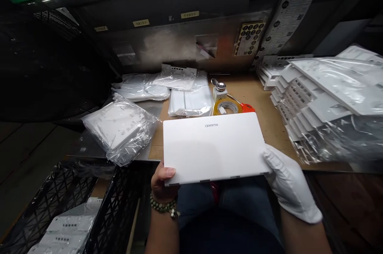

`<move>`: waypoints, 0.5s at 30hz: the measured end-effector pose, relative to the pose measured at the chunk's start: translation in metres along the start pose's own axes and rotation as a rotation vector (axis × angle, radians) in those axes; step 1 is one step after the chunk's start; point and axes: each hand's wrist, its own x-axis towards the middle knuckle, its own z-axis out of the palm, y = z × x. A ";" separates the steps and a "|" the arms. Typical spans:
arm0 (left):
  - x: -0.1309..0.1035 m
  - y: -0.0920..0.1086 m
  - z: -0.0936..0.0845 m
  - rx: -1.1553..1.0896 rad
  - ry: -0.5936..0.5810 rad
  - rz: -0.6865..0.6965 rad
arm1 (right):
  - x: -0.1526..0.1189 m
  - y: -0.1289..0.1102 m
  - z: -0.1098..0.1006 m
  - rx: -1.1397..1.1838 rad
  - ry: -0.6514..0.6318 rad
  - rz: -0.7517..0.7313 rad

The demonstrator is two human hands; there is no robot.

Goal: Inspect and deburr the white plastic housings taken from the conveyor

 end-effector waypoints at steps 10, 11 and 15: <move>0.008 0.004 -0.006 0.346 0.137 0.087 | -0.001 -0.001 0.000 -0.019 -0.007 0.041; 0.009 0.006 -0.004 0.395 0.139 0.105 | 0.000 0.000 0.000 -0.009 -0.018 0.043; 0.013 0.014 -0.005 0.478 0.093 0.098 | 0.002 0.004 0.000 -0.009 -0.046 0.028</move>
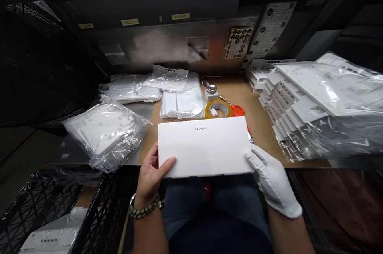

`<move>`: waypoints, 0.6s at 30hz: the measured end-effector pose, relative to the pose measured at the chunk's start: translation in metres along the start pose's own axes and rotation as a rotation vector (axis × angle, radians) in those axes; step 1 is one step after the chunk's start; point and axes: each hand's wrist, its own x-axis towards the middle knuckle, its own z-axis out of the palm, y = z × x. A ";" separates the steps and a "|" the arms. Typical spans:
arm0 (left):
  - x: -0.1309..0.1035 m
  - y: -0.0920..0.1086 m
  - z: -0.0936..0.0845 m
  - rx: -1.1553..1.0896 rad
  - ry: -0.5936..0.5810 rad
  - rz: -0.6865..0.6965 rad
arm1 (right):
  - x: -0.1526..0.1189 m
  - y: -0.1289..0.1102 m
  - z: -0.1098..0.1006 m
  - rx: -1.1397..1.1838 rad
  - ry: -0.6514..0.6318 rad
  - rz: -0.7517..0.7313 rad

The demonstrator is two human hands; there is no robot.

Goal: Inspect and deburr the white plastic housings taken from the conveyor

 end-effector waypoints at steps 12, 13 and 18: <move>0.004 -0.008 0.001 0.057 0.113 -0.022 | 0.000 0.004 -0.001 0.004 -0.091 -0.013; 0.004 -0.008 0.002 0.058 0.125 -0.013 | -0.001 0.005 -0.002 0.004 -0.091 -0.012; 0.002 -0.009 0.003 0.054 0.132 0.001 | -0.003 0.000 -0.001 -0.005 -0.092 -0.003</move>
